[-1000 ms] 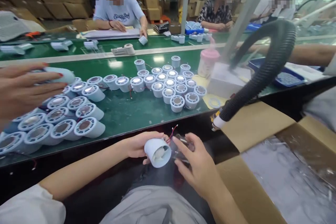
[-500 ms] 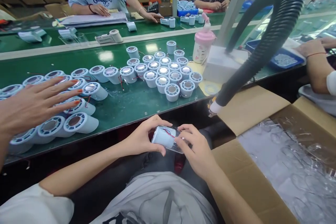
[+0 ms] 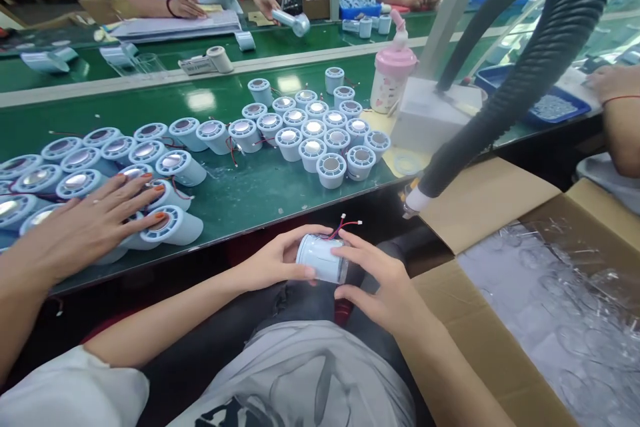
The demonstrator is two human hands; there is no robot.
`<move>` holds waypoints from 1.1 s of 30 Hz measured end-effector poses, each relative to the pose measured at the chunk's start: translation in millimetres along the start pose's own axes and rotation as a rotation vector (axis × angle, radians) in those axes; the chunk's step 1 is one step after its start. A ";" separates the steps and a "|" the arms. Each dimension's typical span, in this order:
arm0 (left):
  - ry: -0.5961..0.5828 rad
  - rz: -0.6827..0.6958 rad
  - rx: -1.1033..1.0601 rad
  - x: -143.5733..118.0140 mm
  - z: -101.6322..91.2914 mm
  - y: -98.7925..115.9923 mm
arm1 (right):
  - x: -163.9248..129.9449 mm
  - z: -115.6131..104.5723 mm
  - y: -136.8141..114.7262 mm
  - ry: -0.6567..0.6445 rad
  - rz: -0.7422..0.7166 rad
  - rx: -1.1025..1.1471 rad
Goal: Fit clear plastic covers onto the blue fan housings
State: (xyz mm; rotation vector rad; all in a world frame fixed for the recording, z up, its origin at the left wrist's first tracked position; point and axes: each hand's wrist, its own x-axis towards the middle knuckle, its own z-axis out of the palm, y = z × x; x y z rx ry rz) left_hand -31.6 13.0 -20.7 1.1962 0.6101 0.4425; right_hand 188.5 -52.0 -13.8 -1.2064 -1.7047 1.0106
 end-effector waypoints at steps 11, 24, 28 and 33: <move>-0.073 0.160 0.243 -10.2 1.5 15.1 | -10.8 -1.6 -3.9 -0.072 0.192 0.220; -0.097 0.208 0.389 -16.8 8.5 32.0 | -9.7 0.2 -9.1 -0.086 0.446 0.562; -0.109 0.159 0.420 -20.6 10.3 40.9 | -9.3 4.3 -8.2 -0.063 0.517 0.628; -0.094 0.180 0.428 -20.0 9.7 34.6 | -7.9 8.6 -5.7 -0.061 0.611 0.681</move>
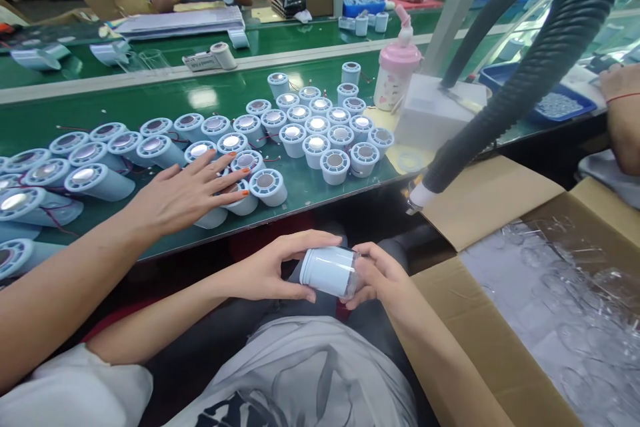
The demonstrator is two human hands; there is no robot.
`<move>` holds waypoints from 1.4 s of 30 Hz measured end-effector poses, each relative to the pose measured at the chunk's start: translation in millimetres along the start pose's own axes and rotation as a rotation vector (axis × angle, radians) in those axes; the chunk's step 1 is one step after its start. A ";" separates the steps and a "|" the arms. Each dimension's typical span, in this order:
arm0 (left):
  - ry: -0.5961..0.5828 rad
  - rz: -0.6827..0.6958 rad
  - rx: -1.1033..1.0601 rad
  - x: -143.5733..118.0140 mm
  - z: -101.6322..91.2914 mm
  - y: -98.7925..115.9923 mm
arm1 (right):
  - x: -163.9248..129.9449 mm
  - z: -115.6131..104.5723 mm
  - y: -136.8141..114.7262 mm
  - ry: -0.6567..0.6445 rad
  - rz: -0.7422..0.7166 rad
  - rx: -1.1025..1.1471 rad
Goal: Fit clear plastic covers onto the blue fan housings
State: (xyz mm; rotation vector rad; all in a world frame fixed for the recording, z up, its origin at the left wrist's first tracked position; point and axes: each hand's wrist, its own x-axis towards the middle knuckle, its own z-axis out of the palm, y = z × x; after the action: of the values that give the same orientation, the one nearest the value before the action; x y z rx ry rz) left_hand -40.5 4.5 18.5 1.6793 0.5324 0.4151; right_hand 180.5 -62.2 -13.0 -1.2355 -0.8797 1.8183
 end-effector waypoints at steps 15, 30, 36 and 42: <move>0.033 0.047 0.018 2.3 3.0 -6.3 | 5.2 7.9 0.0 -0.080 0.267 0.177; 0.042 -0.176 -0.154 4.5 2.7 -7.8 | -1.4 -5.1 16.6 0.066 -0.895 -0.824; -0.030 -0.026 -0.159 3.7 -3.6 -2.3 | -6.1 -2.7 12.9 -0.051 -0.391 -0.186; -0.099 -0.121 -0.271 2.4 1.1 -14.9 | 0.0 -6.4 20.3 -0.038 -0.249 -0.126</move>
State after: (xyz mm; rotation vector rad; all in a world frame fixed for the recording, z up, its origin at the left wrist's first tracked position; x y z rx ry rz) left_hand -39.6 6.9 3.6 1.3922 0.4796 0.3000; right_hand 182.4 -71.1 -32.3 -1.1152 -1.1310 1.6131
